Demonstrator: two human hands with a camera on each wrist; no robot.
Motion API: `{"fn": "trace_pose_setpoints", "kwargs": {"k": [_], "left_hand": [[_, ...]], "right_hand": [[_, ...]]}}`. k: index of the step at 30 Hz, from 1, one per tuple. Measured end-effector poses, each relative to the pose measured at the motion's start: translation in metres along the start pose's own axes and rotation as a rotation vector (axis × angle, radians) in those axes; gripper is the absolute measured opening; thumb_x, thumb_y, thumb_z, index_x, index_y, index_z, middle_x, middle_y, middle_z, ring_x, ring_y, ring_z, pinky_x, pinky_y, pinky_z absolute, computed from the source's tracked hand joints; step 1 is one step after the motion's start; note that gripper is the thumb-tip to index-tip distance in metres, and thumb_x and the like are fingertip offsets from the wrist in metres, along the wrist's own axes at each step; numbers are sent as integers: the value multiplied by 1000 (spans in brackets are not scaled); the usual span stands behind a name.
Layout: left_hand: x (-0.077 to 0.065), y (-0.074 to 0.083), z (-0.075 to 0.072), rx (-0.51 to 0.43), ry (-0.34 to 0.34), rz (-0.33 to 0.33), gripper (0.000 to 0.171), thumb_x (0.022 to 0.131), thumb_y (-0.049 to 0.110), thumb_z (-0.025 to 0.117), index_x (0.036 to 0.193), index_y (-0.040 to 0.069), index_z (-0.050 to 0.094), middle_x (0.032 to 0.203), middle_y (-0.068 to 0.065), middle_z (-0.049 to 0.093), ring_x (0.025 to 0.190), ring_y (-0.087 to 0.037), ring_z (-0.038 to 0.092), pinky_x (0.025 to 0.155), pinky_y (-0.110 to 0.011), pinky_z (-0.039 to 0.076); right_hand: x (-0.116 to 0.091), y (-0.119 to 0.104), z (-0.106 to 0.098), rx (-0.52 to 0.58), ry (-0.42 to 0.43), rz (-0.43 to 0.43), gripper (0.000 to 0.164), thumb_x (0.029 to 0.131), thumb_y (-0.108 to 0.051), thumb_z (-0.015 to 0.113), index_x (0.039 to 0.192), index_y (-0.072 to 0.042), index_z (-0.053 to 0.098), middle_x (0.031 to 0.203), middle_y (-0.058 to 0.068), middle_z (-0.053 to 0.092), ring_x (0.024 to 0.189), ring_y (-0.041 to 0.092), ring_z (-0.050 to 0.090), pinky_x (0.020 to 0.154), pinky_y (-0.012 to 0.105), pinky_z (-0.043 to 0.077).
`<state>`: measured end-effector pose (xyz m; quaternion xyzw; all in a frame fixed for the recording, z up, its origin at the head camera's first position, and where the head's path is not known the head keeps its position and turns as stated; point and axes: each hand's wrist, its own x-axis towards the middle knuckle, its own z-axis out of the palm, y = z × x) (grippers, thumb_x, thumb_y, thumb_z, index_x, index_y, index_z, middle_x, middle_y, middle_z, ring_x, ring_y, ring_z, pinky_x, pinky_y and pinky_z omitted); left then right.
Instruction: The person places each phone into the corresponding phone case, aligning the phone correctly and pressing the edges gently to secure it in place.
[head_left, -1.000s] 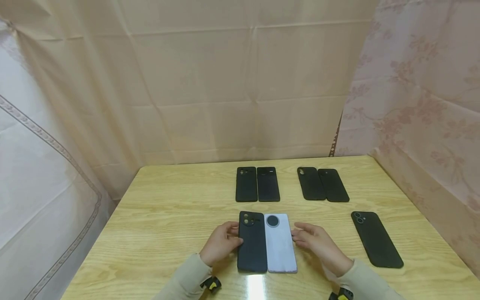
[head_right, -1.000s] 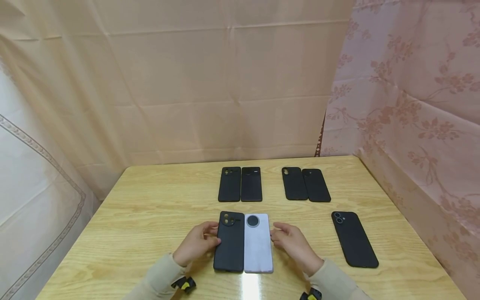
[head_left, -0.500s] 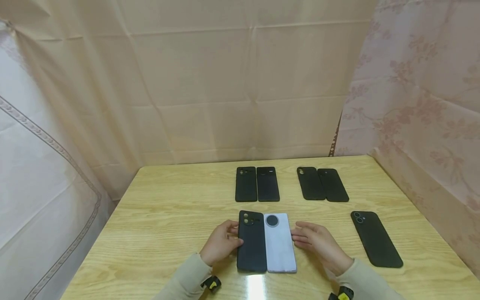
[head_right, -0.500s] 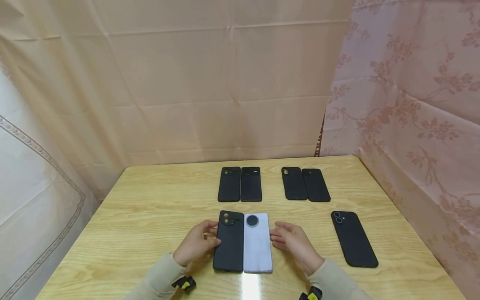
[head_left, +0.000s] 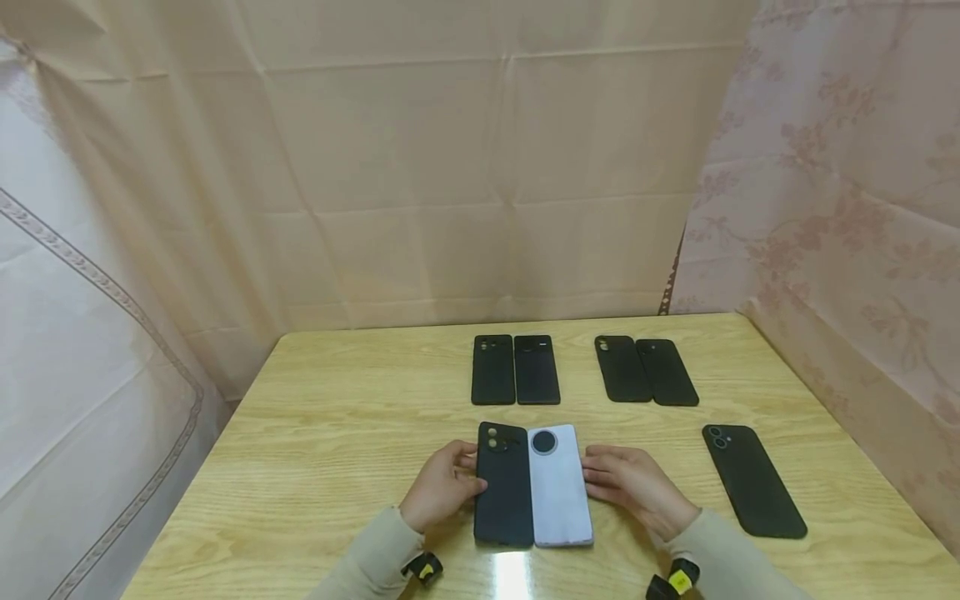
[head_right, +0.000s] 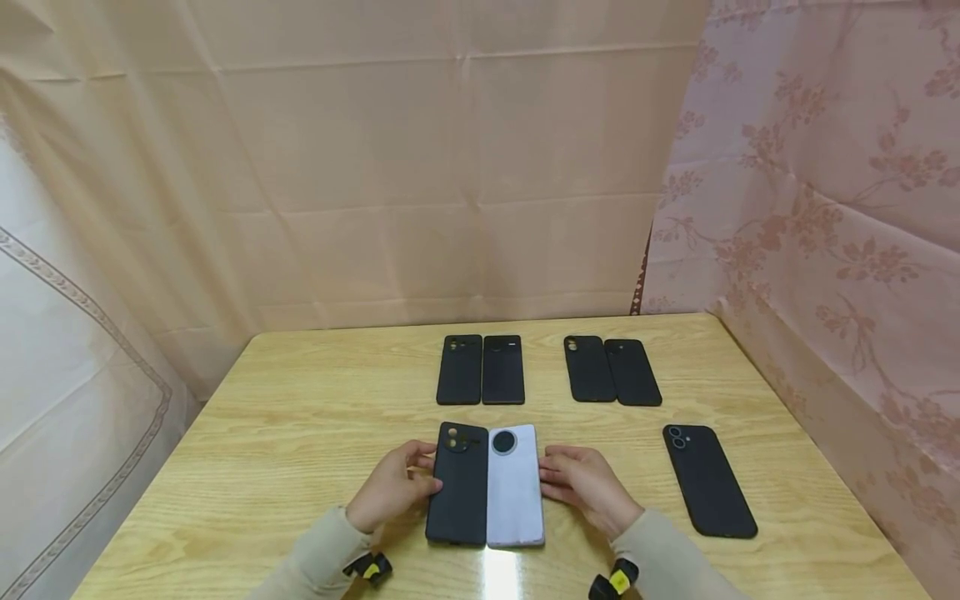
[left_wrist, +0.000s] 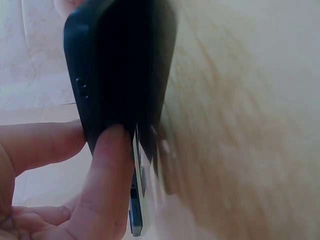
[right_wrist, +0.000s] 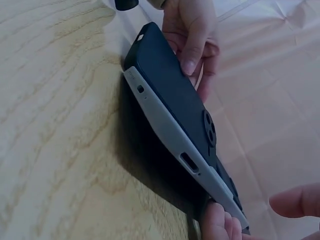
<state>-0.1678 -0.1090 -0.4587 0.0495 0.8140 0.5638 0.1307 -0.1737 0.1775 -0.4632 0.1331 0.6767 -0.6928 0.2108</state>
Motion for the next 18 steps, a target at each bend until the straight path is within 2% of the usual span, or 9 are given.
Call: {"fn": "trace_pose_setpoints", "kwargs": {"k": [10,14,18], "left_hand": [[0,0,0,-33,-8,-6,52,80,-8,68,129,-9,51,106,-20,64,79,-18,67,67,-35,60],[-1,2,-1,-34,-8,-10,53,80,-7,69,130,-9,50,107,-20,65,80,-18,67,67,-35,60],[-1,2,-1,-38,-10,-16,55,80,-7,69,131,-9,49,106,-20,65,79,-18,67,67,-36,60]], "right_hand": [[4,-2,0,38,-54,-3,50,98,-6,53,140,17,37,116,16,62,95,15,63,89,35,57],[4,-3,1,57,-86,-3,50,97,-4,54,140,16,38,122,19,61,97,15,63,90,35,56],[5,-4,1,30,-127,-2,50,98,-7,53,140,15,38,130,24,57,100,16,63,94,37,55]]}}
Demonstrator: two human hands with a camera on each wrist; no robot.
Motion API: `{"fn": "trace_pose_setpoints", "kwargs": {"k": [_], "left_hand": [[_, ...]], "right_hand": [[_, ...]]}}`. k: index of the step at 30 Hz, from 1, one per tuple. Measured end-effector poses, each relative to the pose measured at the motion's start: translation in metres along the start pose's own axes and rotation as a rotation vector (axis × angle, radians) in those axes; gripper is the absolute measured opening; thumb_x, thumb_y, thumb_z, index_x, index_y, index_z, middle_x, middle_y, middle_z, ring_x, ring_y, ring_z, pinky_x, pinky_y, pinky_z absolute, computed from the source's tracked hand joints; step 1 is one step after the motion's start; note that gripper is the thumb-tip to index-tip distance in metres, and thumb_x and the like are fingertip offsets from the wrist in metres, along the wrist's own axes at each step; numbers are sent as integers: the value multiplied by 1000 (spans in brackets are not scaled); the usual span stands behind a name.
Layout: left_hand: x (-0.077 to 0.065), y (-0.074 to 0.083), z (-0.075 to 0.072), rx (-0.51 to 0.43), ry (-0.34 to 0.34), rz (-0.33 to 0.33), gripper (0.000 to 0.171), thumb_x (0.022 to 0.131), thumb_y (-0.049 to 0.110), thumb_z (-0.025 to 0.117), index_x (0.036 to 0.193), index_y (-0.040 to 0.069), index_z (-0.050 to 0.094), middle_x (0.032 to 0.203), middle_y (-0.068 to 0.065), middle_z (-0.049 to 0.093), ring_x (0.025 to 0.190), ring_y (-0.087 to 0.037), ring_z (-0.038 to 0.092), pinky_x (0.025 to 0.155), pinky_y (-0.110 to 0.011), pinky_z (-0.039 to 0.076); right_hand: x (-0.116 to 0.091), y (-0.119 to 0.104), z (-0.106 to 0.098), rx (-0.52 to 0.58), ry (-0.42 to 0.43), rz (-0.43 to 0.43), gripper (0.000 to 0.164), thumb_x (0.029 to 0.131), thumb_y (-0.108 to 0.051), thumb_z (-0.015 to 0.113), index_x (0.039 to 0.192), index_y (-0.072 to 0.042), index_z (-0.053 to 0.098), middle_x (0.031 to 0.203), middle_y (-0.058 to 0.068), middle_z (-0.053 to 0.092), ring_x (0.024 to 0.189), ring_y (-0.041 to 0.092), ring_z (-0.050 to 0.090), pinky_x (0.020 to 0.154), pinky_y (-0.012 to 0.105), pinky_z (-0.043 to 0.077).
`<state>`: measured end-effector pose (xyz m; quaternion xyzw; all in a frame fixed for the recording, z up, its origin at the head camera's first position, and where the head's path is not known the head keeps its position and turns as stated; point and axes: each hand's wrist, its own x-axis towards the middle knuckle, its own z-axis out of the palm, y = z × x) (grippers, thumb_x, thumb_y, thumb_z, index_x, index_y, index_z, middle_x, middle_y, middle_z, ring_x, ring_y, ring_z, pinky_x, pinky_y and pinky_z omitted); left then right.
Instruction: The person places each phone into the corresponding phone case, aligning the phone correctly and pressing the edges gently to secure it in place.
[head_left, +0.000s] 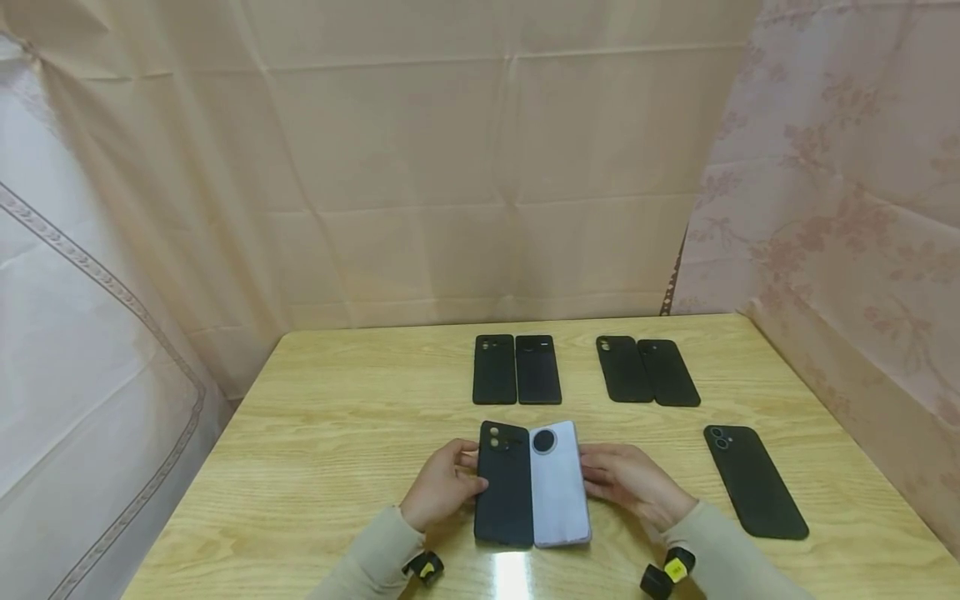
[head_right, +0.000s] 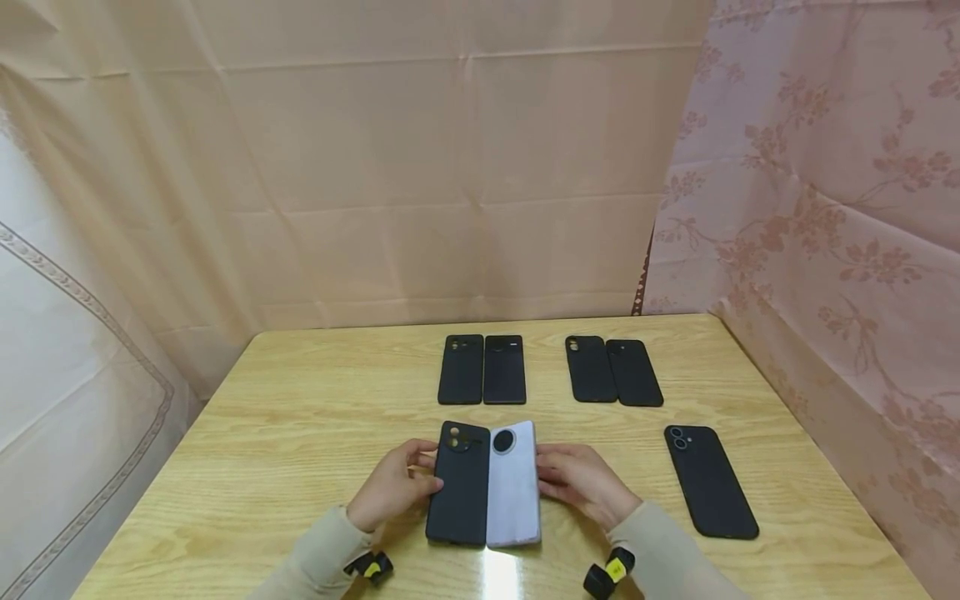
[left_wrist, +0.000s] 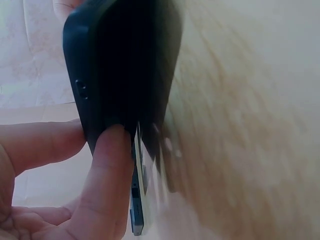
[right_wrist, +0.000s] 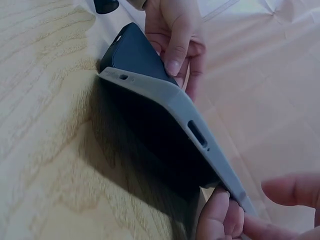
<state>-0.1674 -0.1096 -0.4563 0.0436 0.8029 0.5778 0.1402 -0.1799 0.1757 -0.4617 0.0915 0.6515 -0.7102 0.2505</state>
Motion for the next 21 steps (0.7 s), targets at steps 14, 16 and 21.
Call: {"fn": "trace_pose_setpoints", "kwargs": {"k": [14,16,21], "left_hand": [[1,-2,1,-11,-22,2,60,82,-6,68,137,-12,44,106,-21,66,78,-19,69,68,-34,60],[1,-2,2,-11,-17,4,61,82,-4,69,137,-10,44,103,-19,67,77,-18,69,68,-34,60],[0,0,2,-50,-15,6,63,84,-3,68,139,-10,41,101,-20,68,77,-18,68,68,-35,60]], "right_hand": [[-2,7,5,37,-30,34,64,95,-6,58,150,5,25,129,24,58,98,22,66,90,44,56],[-2,8,7,43,-27,33,66,94,-4,58,151,3,24,127,23,59,97,22,66,89,44,56],[-2,10,9,28,-25,19,67,93,2,54,151,4,20,126,26,60,99,23,66,89,44,56]]}}
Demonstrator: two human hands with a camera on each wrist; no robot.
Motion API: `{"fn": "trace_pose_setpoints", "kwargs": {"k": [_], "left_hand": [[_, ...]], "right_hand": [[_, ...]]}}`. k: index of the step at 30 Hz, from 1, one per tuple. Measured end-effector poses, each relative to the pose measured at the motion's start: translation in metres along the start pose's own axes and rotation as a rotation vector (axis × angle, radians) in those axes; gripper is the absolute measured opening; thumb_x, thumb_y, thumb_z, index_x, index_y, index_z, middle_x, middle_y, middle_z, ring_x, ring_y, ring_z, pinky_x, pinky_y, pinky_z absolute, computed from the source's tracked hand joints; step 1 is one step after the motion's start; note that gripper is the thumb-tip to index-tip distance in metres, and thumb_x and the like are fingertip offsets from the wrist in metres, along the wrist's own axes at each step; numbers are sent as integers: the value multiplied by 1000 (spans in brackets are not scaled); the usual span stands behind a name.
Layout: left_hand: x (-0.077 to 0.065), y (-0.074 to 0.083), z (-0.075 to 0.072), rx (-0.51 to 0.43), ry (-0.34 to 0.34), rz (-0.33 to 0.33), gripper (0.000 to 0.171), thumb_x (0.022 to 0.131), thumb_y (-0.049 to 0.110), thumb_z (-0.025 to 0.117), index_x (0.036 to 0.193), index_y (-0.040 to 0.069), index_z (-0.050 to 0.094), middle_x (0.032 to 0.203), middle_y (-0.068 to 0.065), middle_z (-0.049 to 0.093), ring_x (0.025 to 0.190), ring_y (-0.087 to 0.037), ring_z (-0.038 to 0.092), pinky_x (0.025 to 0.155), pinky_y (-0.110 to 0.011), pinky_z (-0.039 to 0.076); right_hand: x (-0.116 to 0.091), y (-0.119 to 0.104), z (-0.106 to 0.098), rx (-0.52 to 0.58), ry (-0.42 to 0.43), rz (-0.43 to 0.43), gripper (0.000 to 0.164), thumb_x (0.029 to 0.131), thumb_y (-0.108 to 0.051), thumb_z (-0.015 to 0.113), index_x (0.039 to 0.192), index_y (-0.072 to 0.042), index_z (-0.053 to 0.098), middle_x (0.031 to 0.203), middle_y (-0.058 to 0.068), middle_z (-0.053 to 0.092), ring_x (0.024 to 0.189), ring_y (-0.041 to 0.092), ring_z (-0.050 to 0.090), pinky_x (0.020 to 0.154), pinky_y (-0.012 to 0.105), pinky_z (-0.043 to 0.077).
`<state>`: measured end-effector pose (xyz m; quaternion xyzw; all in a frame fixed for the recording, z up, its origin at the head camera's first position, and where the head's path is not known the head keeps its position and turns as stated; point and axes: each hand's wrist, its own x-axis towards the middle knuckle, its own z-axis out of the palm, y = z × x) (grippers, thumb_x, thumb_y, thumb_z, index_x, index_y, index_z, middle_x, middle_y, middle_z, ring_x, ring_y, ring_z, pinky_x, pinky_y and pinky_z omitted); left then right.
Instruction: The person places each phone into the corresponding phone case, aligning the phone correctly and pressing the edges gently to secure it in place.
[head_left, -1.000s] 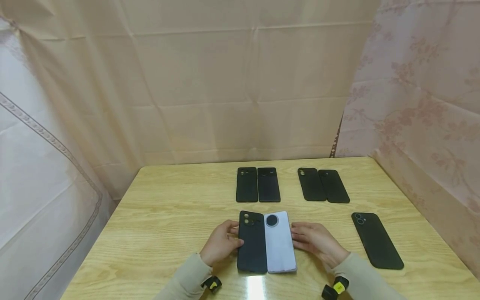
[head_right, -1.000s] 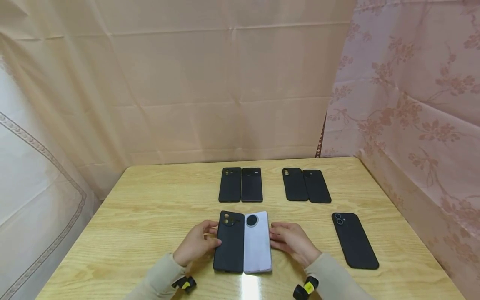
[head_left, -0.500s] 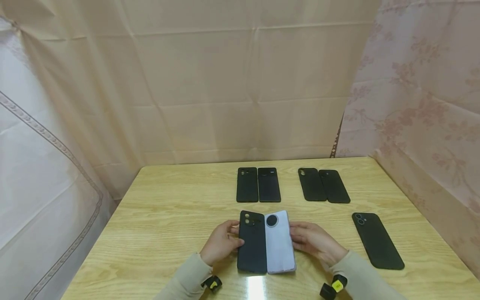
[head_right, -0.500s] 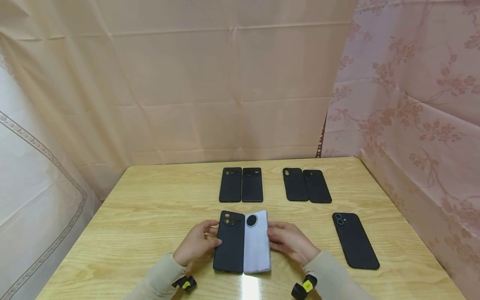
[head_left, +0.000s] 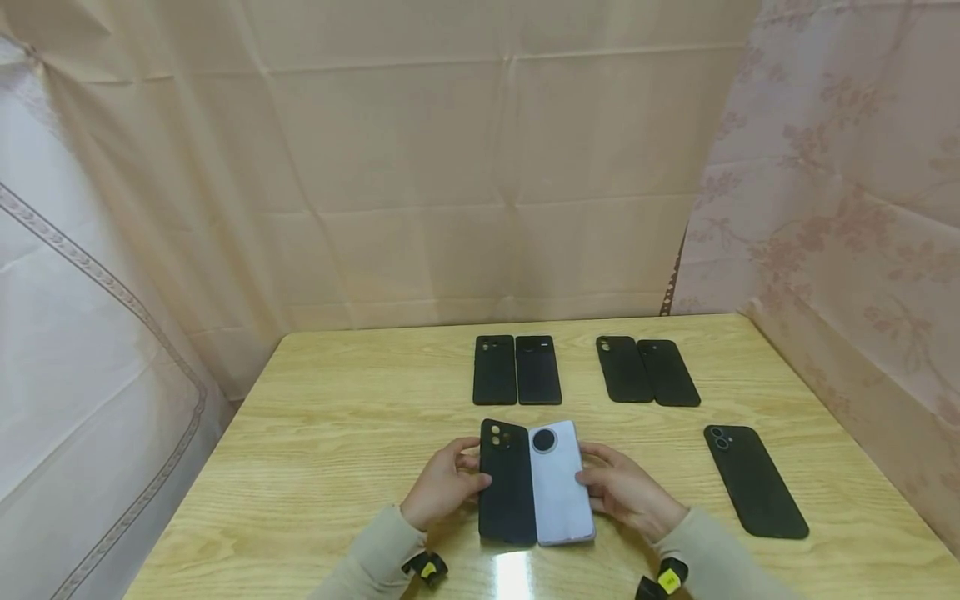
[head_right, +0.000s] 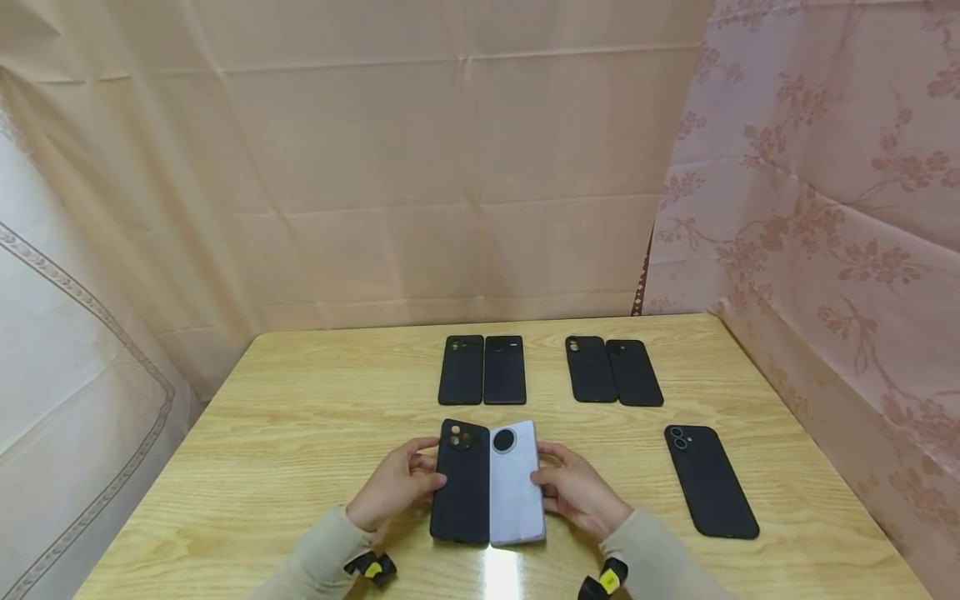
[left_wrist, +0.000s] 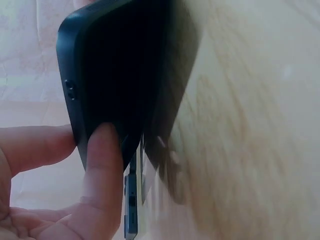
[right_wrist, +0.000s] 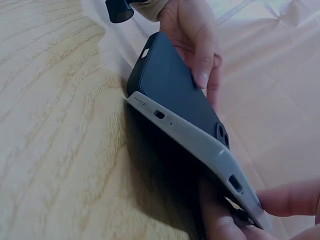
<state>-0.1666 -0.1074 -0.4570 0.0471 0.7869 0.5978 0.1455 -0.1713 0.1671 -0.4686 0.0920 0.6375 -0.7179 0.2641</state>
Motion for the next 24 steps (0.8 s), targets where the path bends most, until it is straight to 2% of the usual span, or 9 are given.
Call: {"fn": "trace_pose_setpoints", "kwargs": {"k": [6,15,20,23,24], "left_hand": [[2,0,1,-52,9,-6,64,85,-2,66,142,-8,37,106,-21,68,82,-17,68,72,-35,59],[4,-2,-1,-99,31,18,63,86,-2,64,143,-7,38,108,-20,67,87,-16,67,79,-30,57],[1,-2,-6,-116,47,85,61,86,-2,62,142,-9,38,103,-19,67,83,-13,66,76,-28,57],[0,-1,-9,-114,60,121,59,87,-1,61,141,-10,39,102,-18,68,83,-11,66,75,-27,57],[0,0,-10,-120,69,112,59,87,0,61,142,-8,40,104,-18,68,83,-11,66,75,-26,56]], "right_hand": [[3,1,2,-3,37,14,63,93,3,51,150,2,23,126,26,59,99,22,66,88,44,56],[4,3,2,19,18,-2,63,94,3,49,151,3,21,128,26,57,98,21,65,87,43,57],[5,1,2,39,31,-10,62,95,3,49,151,1,23,133,27,53,99,21,66,87,43,57],[5,-4,1,54,26,-29,61,95,2,47,151,-1,24,132,25,56,100,21,66,87,41,57],[5,-5,1,59,25,-38,61,95,2,47,151,-1,24,130,23,58,99,20,67,87,40,57]]}}
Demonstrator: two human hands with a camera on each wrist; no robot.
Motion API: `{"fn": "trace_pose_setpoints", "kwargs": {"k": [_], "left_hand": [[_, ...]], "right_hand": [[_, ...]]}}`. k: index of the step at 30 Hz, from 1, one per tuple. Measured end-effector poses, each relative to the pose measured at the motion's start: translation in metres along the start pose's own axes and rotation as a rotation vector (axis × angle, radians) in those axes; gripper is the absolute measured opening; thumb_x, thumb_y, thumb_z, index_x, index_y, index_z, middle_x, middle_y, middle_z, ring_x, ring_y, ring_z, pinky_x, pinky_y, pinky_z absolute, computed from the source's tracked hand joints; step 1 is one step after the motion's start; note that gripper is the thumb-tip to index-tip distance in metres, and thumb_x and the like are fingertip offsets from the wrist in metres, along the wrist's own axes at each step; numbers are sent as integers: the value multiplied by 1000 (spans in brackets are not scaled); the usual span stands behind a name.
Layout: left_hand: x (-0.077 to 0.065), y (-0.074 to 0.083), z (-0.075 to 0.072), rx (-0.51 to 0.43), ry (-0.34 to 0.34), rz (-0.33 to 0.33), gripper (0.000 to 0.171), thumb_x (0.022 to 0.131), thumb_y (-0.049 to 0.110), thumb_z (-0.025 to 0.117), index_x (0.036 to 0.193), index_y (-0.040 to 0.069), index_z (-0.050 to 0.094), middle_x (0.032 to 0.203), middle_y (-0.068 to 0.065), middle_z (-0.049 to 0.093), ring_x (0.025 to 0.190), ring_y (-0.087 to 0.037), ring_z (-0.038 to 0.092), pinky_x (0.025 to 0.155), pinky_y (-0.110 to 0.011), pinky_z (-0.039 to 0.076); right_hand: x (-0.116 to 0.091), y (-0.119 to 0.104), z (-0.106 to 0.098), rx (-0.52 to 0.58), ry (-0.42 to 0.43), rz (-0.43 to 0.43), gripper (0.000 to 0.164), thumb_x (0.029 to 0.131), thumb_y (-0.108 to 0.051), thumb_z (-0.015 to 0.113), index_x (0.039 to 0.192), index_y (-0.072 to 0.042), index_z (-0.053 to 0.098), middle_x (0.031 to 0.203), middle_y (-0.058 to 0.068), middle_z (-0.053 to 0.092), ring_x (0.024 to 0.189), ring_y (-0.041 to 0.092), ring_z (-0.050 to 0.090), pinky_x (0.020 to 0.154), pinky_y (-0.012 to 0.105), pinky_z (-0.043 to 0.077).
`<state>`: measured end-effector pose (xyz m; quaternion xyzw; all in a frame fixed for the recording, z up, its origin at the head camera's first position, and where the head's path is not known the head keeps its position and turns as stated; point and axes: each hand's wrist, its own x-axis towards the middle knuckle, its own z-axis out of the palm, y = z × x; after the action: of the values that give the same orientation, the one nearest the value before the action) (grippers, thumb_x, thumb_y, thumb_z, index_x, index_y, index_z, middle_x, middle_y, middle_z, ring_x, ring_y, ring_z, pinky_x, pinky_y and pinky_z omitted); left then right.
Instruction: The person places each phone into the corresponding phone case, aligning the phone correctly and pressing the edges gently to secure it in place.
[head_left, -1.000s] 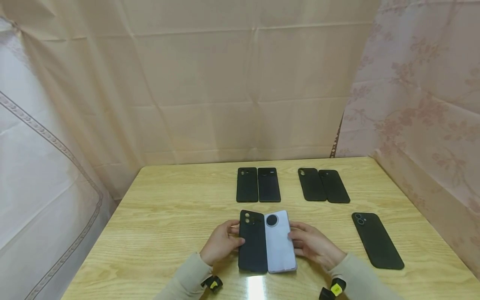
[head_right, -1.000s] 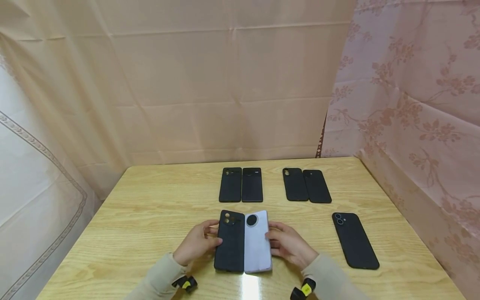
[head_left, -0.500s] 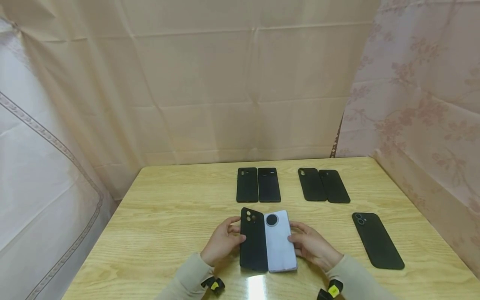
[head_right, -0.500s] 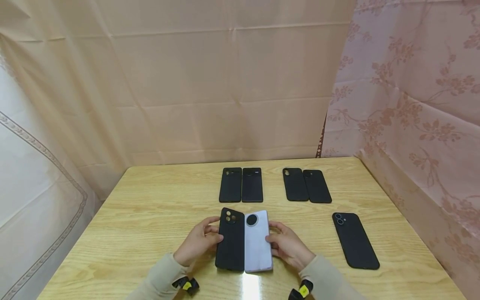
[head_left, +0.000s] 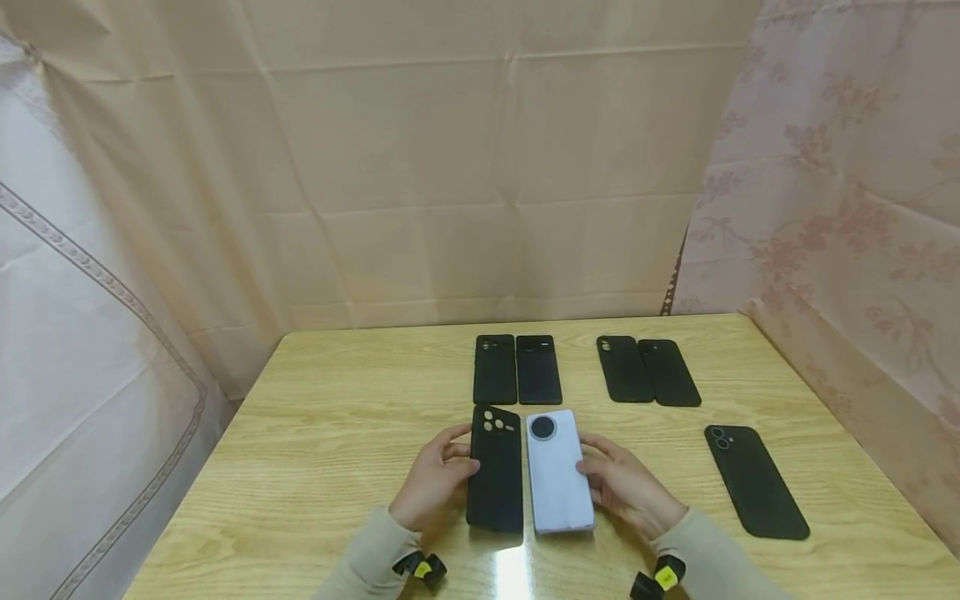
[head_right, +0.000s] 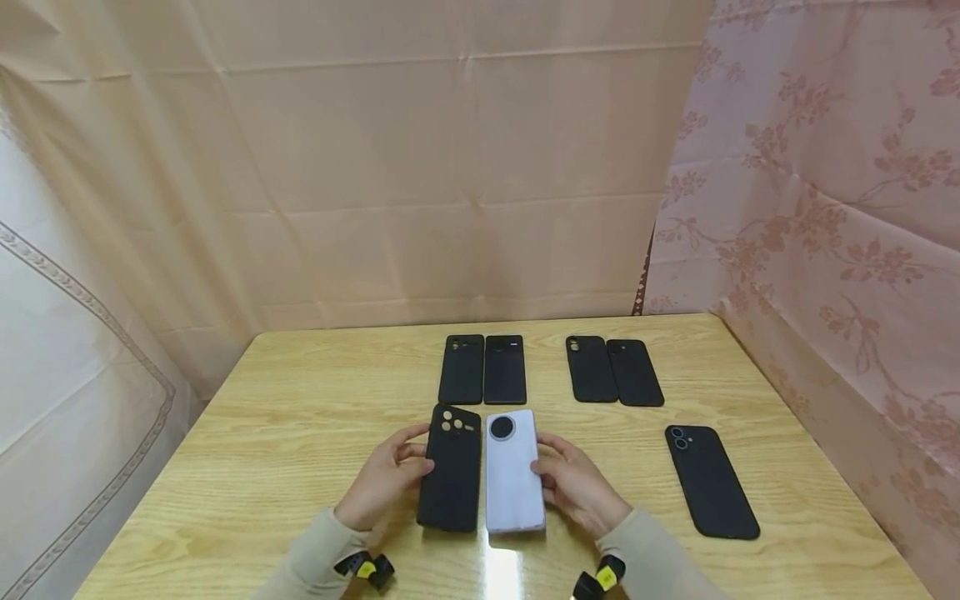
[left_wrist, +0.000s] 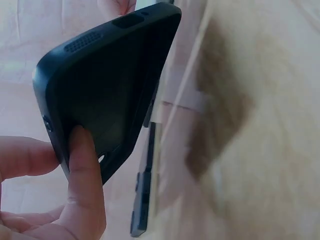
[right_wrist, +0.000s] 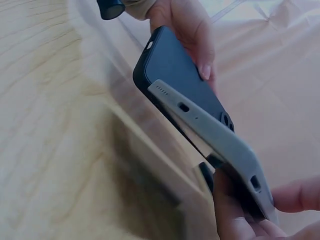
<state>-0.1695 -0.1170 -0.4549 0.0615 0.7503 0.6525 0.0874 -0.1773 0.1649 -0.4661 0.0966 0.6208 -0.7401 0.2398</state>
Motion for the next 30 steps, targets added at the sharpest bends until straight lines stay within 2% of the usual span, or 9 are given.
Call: {"fn": "trace_pose_setpoints", "kwargs": {"k": [4,6,13,16,22,30], "left_hand": [[0,6,-3,-33,29,-25,59,89,1,59,144,-5,39,112,-24,66,87,-12,66,77,-27,57],[0,10,-3,-52,50,-44,59,89,0,58,145,-3,39,115,-25,65,87,-13,66,77,-27,57],[1,24,-6,-89,85,-47,58,91,1,57,146,1,39,115,-21,64,85,-12,65,77,-30,58],[3,30,-8,-93,92,-42,57,91,1,57,146,4,41,115,-19,64,85,-12,65,78,-30,57],[5,41,-11,-124,109,-22,56,92,1,57,145,9,44,117,-19,63,88,-16,66,79,-33,58],[7,56,-13,-153,110,14,55,92,2,58,145,11,44,121,-19,63,90,-16,67,80,-34,58]], "right_hand": [[-2,-8,1,14,-1,-42,60,96,1,46,152,-3,25,123,15,63,98,17,67,85,37,57],[-4,-12,2,22,10,-59,60,96,-1,47,152,-5,26,124,15,62,98,17,66,85,36,57],[-8,-28,8,44,22,-108,62,96,-4,44,154,-10,22,138,20,47,107,15,58,90,32,53],[-9,-35,10,40,15,-125,64,96,-6,41,156,-13,19,143,19,40,114,18,52,90,32,51],[-12,-48,15,141,-8,-131,63,99,-12,37,157,-21,15,155,13,24,133,25,34,100,31,44],[-14,-62,27,201,-8,-135,59,102,-17,35,157,-27,16,156,11,21,134,27,31,98,36,42]]}}
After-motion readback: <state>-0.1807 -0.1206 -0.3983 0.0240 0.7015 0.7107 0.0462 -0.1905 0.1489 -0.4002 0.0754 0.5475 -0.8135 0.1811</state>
